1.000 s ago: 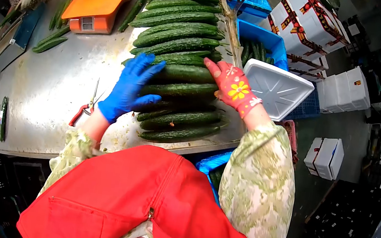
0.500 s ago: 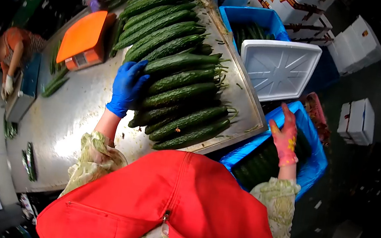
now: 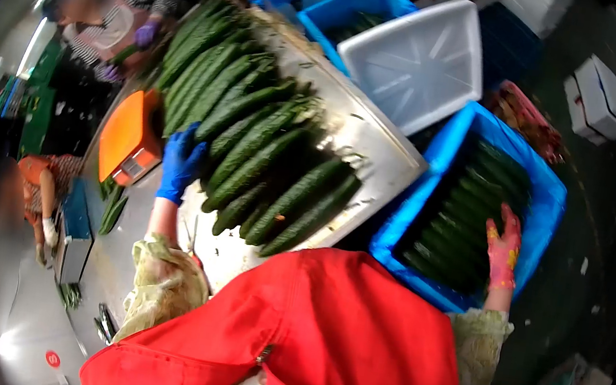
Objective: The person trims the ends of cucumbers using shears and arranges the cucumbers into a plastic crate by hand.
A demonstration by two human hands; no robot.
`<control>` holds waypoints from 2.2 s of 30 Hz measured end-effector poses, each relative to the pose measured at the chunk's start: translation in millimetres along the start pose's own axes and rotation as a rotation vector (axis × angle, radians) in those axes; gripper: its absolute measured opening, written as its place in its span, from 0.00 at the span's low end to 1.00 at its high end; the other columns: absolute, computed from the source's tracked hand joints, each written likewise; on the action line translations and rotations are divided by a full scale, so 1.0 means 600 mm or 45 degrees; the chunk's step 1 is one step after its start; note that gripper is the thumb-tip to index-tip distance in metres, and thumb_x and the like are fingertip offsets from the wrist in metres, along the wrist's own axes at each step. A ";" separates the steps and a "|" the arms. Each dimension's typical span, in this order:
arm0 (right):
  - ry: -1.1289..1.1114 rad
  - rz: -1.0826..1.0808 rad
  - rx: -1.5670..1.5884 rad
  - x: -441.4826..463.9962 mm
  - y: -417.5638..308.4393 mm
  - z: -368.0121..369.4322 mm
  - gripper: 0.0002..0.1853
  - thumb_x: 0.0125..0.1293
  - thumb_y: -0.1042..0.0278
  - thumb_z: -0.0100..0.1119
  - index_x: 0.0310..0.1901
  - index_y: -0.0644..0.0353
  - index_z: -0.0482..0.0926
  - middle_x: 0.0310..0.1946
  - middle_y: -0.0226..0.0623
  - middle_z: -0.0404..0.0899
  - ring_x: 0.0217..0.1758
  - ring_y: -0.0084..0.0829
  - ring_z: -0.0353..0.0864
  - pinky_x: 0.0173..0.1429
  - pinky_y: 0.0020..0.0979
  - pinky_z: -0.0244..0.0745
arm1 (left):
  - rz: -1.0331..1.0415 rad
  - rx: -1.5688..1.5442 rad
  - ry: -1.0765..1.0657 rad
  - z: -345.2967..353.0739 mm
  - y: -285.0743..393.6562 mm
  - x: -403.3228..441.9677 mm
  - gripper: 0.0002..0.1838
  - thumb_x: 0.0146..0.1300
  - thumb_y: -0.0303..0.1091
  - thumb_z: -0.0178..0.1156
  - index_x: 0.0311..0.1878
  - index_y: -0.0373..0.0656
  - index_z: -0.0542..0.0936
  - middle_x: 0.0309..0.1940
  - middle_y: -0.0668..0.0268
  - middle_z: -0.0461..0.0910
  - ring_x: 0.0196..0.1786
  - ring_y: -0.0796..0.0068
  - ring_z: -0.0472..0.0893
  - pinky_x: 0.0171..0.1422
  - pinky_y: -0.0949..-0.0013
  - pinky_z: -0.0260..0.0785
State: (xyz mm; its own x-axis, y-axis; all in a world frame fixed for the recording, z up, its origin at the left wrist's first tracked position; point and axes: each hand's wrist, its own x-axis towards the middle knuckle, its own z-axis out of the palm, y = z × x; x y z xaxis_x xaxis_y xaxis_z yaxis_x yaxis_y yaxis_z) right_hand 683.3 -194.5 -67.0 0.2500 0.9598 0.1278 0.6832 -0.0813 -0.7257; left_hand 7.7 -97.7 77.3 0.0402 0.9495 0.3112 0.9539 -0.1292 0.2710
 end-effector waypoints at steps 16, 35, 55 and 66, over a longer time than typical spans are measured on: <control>-0.361 0.290 -0.697 0.104 0.093 -0.115 0.41 0.56 0.58 0.64 0.71 0.54 0.59 0.67 0.53 0.63 0.71 0.53 0.62 0.71 0.41 0.61 | 0.052 -0.372 0.085 -0.019 0.236 -0.080 0.21 0.68 0.31 0.57 0.62 0.37 0.73 0.62 0.57 0.74 0.68 0.61 0.68 0.74 0.60 0.54; -0.102 0.940 0.007 -0.102 0.089 -0.059 0.46 0.56 0.54 0.65 0.69 0.74 0.55 0.64 0.61 0.66 0.69 0.50 0.65 0.71 0.36 0.60 | -0.155 -0.570 -0.106 0.014 0.319 -0.202 0.20 0.68 0.27 0.55 0.63 0.34 0.72 0.63 0.55 0.73 0.67 0.64 0.70 0.72 0.63 0.57; 0.330 1.028 0.731 -0.145 0.054 -0.045 0.25 0.57 0.69 0.63 0.56 0.71 0.72 0.44 0.50 0.80 0.48 0.42 0.81 0.55 0.36 0.75 | 0.374 -1.149 -0.698 0.075 0.464 -0.120 0.21 0.61 0.28 0.61 0.58 0.36 0.77 0.57 0.52 0.76 0.60 0.57 0.76 0.66 0.63 0.64; -0.109 0.473 0.975 -0.201 -0.266 -0.006 0.25 0.63 0.69 0.65 0.61 0.63 0.72 0.49 0.32 0.78 0.50 0.24 0.75 0.58 0.28 0.71 | -1.062 -2.483 -1.609 0.255 0.620 -0.118 0.17 0.69 0.43 0.58 0.55 0.44 0.74 0.46 0.60 0.78 0.48 0.67 0.77 0.55 0.63 0.71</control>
State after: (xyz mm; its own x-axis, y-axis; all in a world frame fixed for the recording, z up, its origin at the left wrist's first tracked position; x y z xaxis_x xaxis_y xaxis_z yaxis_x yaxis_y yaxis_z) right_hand 546.4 -298.0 35.7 0.2920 0.9263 -0.2380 -0.0925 -0.2204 -0.9710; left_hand 405.3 -169.3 17.0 0.7361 0.4745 -0.4828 -0.3181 0.8720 0.3720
